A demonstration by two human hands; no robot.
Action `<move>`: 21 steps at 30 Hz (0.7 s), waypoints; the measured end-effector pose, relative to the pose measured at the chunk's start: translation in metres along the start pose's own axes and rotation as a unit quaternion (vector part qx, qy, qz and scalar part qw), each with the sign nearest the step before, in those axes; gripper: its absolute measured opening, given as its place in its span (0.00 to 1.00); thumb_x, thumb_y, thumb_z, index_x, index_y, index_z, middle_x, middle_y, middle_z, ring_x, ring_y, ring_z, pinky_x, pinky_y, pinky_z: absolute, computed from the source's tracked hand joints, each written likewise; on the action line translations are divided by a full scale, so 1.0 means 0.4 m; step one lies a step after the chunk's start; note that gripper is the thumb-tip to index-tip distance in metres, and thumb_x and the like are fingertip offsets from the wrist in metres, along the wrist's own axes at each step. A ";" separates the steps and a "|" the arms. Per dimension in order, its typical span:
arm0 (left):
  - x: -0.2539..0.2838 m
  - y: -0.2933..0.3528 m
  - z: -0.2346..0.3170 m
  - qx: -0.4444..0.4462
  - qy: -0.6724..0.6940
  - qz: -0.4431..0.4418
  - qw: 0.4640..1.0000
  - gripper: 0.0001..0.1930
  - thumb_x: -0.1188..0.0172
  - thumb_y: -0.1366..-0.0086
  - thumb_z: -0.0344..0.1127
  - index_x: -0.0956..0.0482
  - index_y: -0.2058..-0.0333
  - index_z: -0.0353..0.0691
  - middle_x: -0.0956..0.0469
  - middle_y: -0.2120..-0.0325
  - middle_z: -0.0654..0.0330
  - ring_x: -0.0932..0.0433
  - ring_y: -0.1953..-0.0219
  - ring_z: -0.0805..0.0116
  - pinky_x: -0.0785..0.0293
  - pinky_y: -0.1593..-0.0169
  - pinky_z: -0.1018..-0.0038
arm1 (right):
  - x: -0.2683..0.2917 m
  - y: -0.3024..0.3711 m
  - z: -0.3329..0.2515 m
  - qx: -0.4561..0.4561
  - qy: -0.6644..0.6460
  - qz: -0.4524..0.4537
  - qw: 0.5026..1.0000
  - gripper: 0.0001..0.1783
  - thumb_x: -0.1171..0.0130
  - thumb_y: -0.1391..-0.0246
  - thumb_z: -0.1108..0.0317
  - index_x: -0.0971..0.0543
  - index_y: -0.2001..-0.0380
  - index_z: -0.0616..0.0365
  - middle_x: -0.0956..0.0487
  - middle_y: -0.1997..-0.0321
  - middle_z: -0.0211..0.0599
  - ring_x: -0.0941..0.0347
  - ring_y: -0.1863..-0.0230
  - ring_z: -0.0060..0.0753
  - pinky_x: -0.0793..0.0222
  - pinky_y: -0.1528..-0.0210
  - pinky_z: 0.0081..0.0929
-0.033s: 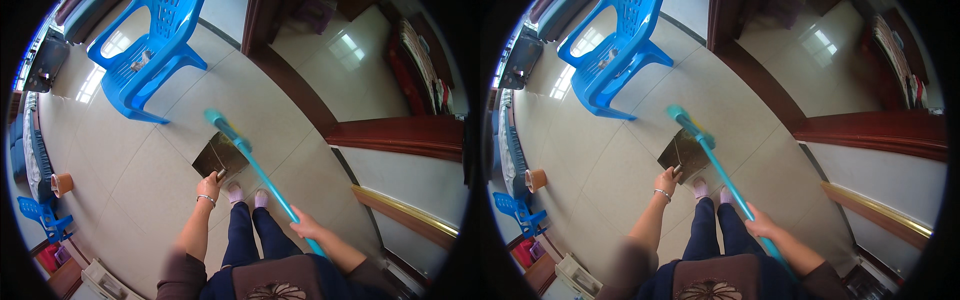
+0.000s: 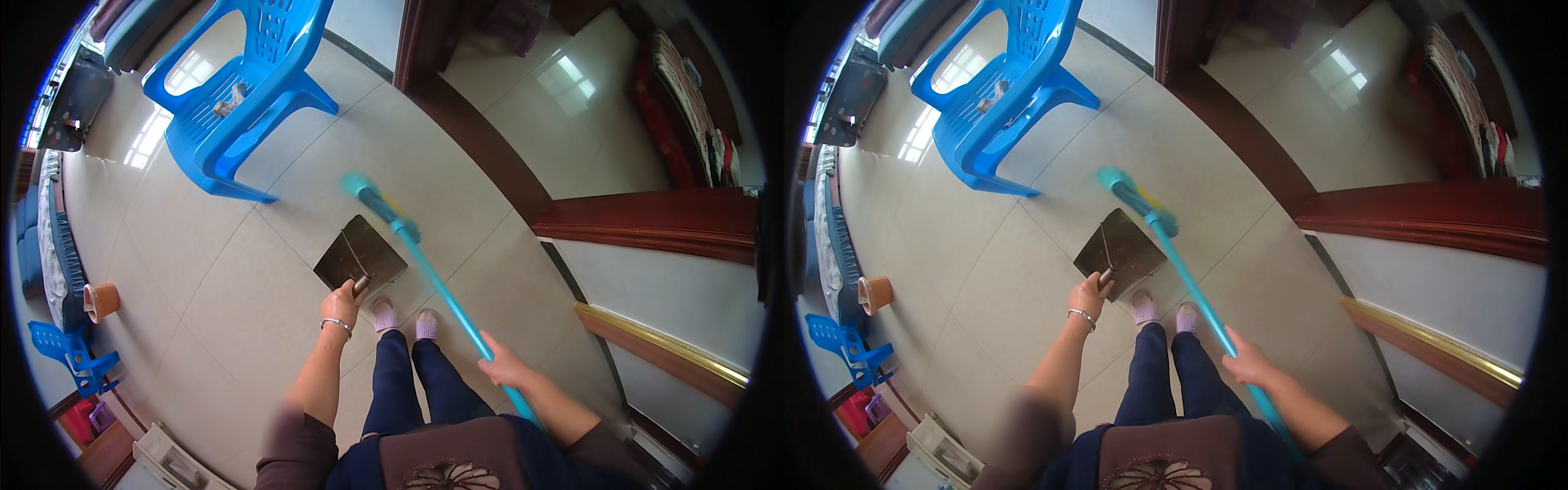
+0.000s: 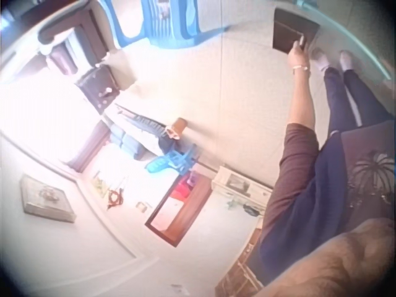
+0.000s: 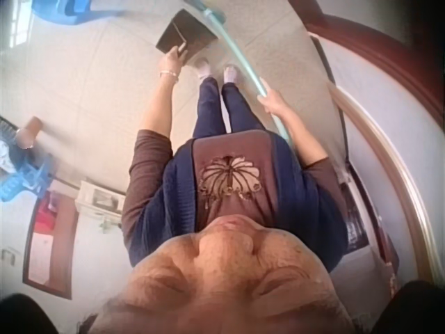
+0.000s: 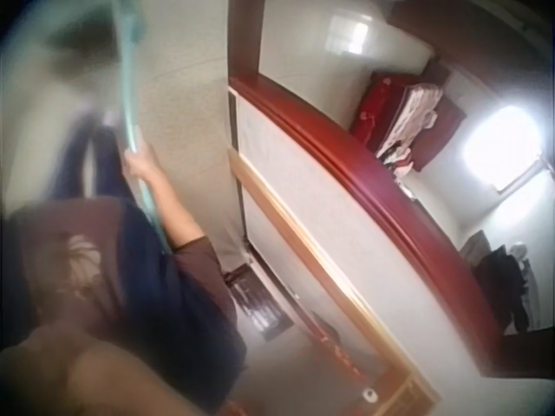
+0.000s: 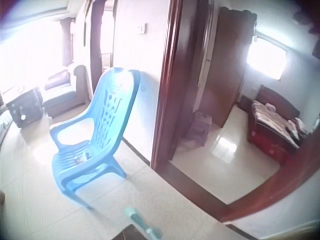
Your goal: The person sweeps a tiled floor with a long-handled broom, moving debris into a dustpan. They then brush the broom bristles against a balcony railing to remove trapped debris.
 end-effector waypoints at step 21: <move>0.000 -0.018 0.021 0.019 -0.052 0.052 0.997 0.12 0.45 0.42 0.47 0.31 0.70 0.46 0.23 0.76 0.53 0.24 0.70 0.50 0.29 0.69 0.59 | 0.056 -0.003 0.224 -0.020 -0.039 0.054 0.998 0.40 0.51 0.53 0.70 0.53 0.36 0.55 0.30 0.81 0.33 0.35 0.87 0.23 0.36 0.83 0.25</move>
Point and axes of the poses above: each hand's wrist, its own y-axis away from the middle knuckle, its own x-axis out of the back of the hand, z = x × y, the point moved 6 cm from there along -y, towards the middle knuckle
